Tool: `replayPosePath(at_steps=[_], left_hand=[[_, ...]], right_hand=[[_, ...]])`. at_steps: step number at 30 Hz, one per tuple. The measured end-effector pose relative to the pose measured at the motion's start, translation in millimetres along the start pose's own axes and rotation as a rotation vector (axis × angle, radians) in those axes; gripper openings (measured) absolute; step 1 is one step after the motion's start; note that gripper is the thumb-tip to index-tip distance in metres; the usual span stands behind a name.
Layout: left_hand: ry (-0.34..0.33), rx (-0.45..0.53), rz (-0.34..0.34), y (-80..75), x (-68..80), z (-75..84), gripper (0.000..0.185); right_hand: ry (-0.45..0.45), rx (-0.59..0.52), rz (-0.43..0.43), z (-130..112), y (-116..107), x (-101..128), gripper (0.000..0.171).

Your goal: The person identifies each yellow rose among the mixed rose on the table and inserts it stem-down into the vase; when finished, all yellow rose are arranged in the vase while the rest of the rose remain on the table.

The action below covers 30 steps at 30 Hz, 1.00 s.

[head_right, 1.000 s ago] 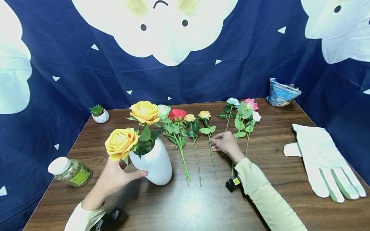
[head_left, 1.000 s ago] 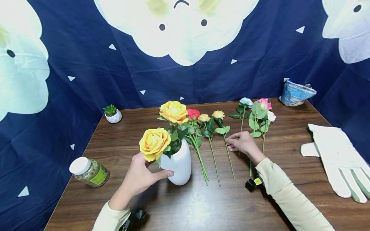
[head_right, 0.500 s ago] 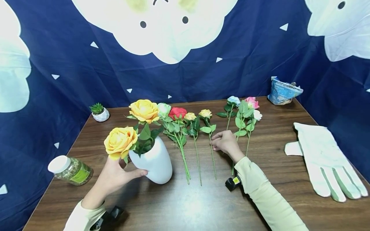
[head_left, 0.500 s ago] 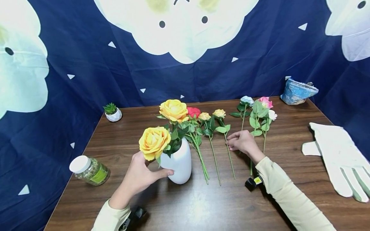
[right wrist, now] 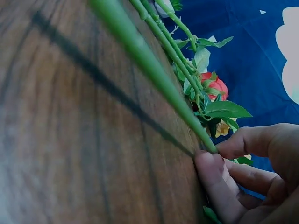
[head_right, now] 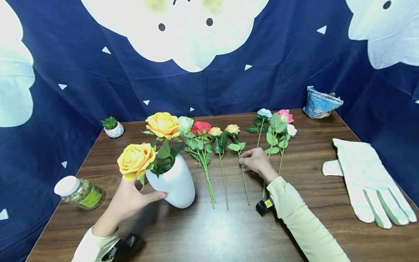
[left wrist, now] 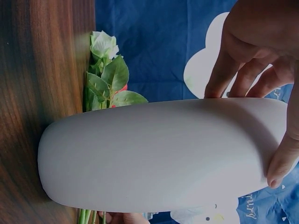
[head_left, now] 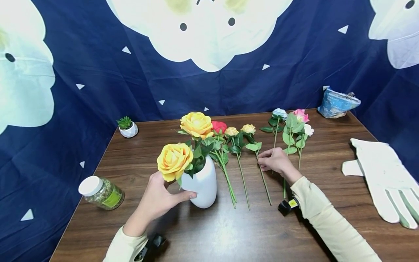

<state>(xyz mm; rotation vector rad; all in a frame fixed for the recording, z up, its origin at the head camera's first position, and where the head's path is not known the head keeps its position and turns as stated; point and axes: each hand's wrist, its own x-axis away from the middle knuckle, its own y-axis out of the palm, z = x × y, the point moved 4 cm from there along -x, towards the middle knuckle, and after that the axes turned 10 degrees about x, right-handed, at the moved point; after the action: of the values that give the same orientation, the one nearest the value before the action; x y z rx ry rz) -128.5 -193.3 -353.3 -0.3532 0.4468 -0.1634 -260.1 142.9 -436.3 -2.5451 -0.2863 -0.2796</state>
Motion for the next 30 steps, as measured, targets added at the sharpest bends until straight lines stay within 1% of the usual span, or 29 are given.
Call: replayPosePath(at_steps=[4,9,13,20,25,30], left_hand=[[0.019,-0.005,0.003,0.1,-0.4,0.7,0.082],[0.01,-0.033,0.006,0.0,0.2,0.9,0.081],[0.01,-0.044,0.005,0.2,0.3,0.1,0.081],[-0.008,0.011,0.0,0.4,-0.3,0.3,0.08],[-0.004,0.001,0.004,-0.2,0.2,1.9,0.081],[-0.006,0.001,0.002,0.3,0.3,1.8,0.081]], right_hand=[[0.001,-0.036,-0.026,1,-1,0,0.033],[0.001,-0.134,-0.07,2,-2,0,0.034],[-0.013,-0.19,-0.083,1,-5,1,0.036],[-0.021,-0.254,-0.102,-1,-9,0,0.038],[-0.027,-0.334,-0.116,-4,-10,0,0.041],[-0.055,-0.428,-0.119,-7,-12,3,0.036]])
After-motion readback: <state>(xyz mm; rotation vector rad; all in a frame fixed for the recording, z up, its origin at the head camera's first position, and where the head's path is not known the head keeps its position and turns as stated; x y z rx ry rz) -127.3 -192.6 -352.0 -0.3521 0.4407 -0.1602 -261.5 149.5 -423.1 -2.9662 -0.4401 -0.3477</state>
